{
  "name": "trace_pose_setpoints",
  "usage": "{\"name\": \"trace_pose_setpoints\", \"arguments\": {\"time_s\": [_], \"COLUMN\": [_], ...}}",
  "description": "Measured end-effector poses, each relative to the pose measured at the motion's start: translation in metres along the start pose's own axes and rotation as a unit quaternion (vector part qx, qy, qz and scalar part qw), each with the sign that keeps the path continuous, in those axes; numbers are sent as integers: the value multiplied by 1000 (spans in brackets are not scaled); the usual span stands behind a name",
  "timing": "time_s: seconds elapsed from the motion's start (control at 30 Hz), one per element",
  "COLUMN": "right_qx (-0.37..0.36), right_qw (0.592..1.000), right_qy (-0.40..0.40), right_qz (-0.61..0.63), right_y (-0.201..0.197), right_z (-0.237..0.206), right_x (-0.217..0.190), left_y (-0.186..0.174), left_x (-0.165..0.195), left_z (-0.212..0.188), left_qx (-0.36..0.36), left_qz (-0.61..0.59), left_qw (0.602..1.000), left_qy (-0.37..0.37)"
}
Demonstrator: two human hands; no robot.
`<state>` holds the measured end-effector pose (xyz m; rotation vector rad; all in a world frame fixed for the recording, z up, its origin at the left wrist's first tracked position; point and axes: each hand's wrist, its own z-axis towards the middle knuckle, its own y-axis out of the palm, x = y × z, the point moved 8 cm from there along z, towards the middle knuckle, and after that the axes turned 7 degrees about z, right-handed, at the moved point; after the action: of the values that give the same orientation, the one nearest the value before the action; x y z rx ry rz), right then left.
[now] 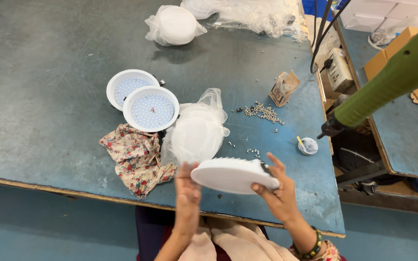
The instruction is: The person assembles round LED ceiling light panels at a workbench. They use a hot glue gun to attach small components to the back of each panel, press parts into place, attach a wire connector, and stack finished panels aside while taking new ones from a plastic bag.
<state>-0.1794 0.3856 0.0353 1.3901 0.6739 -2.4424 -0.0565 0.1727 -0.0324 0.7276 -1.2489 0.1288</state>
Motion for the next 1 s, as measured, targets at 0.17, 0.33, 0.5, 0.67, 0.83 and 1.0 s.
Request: {"name": "trace_pose_setpoints", "arguments": {"time_s": [0.17, 0.33, 0.5, 0.67, 0.83, 1.0], "right_qx": [-156, -220, -242, -203, -167, -135], "right_qw": [944, 910, 903, 907, 942, 946], "right_qy": [-157, -196, -167, -210, -112, -125], "right_qz": [-246, -292, -312, -302, -269, -267], "right_y": [28, 61, 65, 52, 41, 37], "right_z": [29, 30, 32, 35, 39, 31], "right_x": [-54, -63, -58, -87, -93, -100], "left_y": [34, 80, 82, 81, 86, 90], "left_x": [95, 92, 87, 80, 79, 76], "left_z": [-2, 5, 12, 13, 7, 2], "left_qx": [-97, -225, -197, -176, -207, -212], "left_qz": [428, 538, 549, 562, 538, 560], "left_qw": [862, 777, 773, 764, 771, 752], "left_qy": [252, 238, 250, 264, 268, 275]}}
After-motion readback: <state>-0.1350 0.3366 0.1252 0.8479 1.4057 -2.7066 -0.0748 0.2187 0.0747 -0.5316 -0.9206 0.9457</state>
